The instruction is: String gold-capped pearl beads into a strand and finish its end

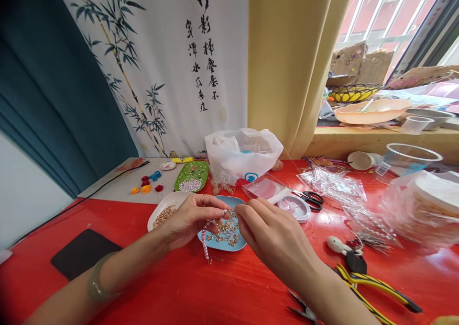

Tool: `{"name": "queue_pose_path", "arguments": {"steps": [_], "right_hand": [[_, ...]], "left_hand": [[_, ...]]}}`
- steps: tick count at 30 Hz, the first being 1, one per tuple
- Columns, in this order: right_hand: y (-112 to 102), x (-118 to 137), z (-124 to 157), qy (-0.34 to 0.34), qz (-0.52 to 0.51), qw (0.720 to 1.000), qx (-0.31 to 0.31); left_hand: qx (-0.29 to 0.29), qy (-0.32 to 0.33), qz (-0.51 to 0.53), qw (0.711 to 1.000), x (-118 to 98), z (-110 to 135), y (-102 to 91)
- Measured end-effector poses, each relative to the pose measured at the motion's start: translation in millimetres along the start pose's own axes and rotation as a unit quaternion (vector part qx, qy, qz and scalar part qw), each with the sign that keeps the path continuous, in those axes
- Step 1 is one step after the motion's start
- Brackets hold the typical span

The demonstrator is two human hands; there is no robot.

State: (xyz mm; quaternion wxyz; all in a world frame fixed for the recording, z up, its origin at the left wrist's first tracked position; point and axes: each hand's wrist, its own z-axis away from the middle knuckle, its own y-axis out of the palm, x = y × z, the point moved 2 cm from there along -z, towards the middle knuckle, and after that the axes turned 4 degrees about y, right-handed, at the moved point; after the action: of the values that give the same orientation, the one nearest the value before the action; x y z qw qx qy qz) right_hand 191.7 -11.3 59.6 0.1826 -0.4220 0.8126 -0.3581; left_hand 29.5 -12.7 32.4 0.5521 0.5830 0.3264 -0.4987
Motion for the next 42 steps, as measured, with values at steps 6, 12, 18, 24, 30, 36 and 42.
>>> {"name": "queue_pose_path", "arguments": {"steps": [6,12,18,24,30,36,42], "right_hand": [[-2.1,3.0,-1.4,-0.010,0.012,1.000,0.008],[-3.8,5.4,-2.0,-0.021,0.034,0.999,0.014],[-3.9,5.7,-2.5,-0.031,0.040,0.999,0.016],[-0.3,4.3,0.5,-0.020,0.048,0.998,0.024],[-3.2,6.7,0.6,-0.023,0.040,0.998,0.047],[-2.2,8.0,1.0,-0.017,0.052,0.998,0.043],[-2.1,8.8,0.7,-0.012,0.052,0.997,0.050]], "left_hand": [[-0.006,0.018,-0.010,1.000,-0.6,0.0,1.1],[-0.017,0.019,-0.030,0.999,-2.2,0.7,1.8],[-0.020,0.044,-0.056,0.997,-2.0,1.5,2.4],[-0.022,0.077,-0.075,0.994,-1.2,2.2,2.5],[0.001,0.122,-0.116,0.986,-5.1,5.2,3.8],[0.012,0.173,-0.141,0.975,-5.2,7.0,5.2],[0.021,0.191,-0.157,0.969,-3.6,7.2,5.9]]}}
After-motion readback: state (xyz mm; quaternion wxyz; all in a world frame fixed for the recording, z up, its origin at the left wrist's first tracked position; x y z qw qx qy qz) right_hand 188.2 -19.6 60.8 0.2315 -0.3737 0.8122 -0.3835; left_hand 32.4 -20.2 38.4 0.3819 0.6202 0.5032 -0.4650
